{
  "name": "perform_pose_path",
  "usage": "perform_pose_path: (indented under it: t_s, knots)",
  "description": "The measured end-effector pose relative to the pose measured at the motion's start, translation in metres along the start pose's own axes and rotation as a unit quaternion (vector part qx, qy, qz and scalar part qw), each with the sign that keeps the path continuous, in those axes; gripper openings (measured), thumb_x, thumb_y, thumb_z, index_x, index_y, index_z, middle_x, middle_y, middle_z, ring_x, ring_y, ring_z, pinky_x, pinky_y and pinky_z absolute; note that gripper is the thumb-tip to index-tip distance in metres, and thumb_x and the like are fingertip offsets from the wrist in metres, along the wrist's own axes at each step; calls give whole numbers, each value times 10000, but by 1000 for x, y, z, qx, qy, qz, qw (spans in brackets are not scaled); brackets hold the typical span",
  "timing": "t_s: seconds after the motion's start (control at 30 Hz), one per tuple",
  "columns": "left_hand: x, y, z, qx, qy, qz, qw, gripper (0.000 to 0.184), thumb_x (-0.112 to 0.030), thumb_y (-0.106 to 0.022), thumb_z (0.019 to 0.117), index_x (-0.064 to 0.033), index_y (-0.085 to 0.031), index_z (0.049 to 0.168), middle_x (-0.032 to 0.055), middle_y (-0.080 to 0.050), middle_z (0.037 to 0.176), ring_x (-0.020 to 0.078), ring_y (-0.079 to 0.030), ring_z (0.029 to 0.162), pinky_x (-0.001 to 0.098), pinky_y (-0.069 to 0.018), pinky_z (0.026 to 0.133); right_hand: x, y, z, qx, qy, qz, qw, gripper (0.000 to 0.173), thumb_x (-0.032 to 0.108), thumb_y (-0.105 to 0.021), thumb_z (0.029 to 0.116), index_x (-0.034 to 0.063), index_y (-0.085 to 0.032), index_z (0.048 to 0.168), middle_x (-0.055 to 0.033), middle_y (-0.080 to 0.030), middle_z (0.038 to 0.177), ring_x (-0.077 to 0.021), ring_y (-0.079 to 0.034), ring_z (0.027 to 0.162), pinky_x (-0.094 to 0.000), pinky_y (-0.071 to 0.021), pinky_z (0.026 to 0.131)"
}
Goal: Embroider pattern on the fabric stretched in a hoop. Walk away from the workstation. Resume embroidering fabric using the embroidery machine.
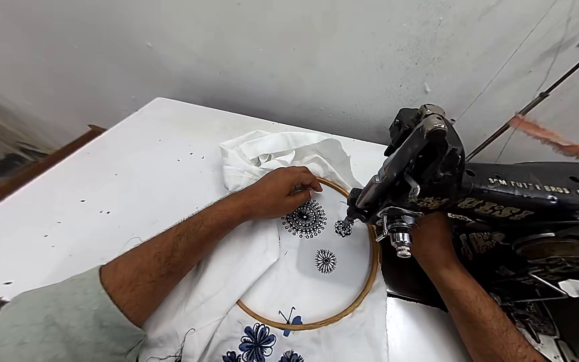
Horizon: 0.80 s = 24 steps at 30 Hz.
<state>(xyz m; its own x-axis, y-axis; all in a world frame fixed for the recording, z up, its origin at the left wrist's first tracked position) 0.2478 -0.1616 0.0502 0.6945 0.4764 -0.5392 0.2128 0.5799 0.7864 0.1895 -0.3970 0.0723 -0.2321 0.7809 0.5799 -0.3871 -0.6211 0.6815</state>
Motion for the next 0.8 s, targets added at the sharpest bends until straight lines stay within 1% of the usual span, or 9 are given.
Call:
perform_pose_path:
  t_s: [0.1,0.17,0.23,0.3,0.4,0.5,0.57,0.67,0.8]
  knots:
    - [2,0,0,5,6,-2,1000,263,-159,-524,1026,-56,-729,1154,73,-696,1208,155,-643,1147,377,-516,1004,-2,-4,0,8,-1,12,1000,247,41,-718,859,-70,-655,1071,-233,-676,974,-318,-672,917,-536,-513,799]
    - [2,0,1,8,8,-3,1000,259,-159,-531,1029,-61,-730,1161,71,-691,1223,159,-635,1168,381,-509,1017,-1,-5,-1,19,-9,16,1000,232,34,-729,865,-49,-655,1068,-204,-675,962,-282,-669,898,-505,-521,790]
    - [2,-1,1,7,3,-5,1000,255,-153,-535,1025,-59,-731,1157,75,-694,1221,165,-636,1167,386,-508,1021,3,-4,-1,35,-17,6,999,241,20,-751,863,-68,-658,1066,-237,-678,973,-331,-673,910,-544,-517,794]
    - [3,-1,1,9,3,-5,1000,260,-162,-532,1024,-66,-733,1159,68,-690,1227,159,-632,1175,383,-507,1022,4,-5,0,49,-17,-9,999,234,22,-767,861,-74,-664,1047,-255,-675,974,-363,-669,918,-561,-510,797]
    - [3,-1,1,6,8,-2,1000,262,-173,-534,1023,-78,-739,1154,59,-690,1234,154,-630,1180,380,-508,1021,3,-6,2,59,-16,-21,998,213,43,-784,859,-55,-682,1019,-242,-683,954,-360,-674,898,-562,-514,788]
    - [3,-2,1,9,13,-3,1000,262,-171,-534,1027,-73,-740,1155,62,-689,1247,157,-629,1181,378,-504,1022,6,-5,1,74,-26,-27,997,186,28,-773,865,-66,-683,998,-242,-675,932,-346,-662,874,-546,-498,780]
    - [3,-2,1,12,14,-6,1000,257,-162,-535,1026,-66,-736,1156,67,-686,1243,161,-631,1175,380,-506,1022,7,-5,0,70,-17,-35,997,188,22,-765,860,-69,-680,1001,-250,-674,942,-356,-664,887,-553,-499,782]
    - [3,-2,0,10,5,-7,1000,253,-155,-537,1023,-64,-734,1152,69,-688,1232,160,-631,1169,380,-507,1020,10,-5,0,79,-20,-41,996,193,-12,-758,856,-100,-673,1006,-285,-664,964,-391,-657,910,-572,-491,800]
    - [3,0,-1,12,6,-1,1000,255,-160,-537,1025,-63,-737,1151,71,-689,1236,164,-629,1179,386,-500,1030,12,-6,0,65,11,-37,997,193,-7,-758,846,-83,-676,1004,-271,-669,964,-378,-662,921,-569,-492,799]
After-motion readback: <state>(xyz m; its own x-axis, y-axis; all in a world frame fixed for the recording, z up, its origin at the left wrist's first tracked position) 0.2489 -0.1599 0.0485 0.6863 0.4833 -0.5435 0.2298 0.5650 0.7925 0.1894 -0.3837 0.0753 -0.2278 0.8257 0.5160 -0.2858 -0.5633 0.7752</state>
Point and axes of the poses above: each hand's wrist, its own z-axis towards the middle knuckle, its own y-axis out of the back of the hand, x = y × z, the point moved 7 cm from there along z, towards the middle knuckle
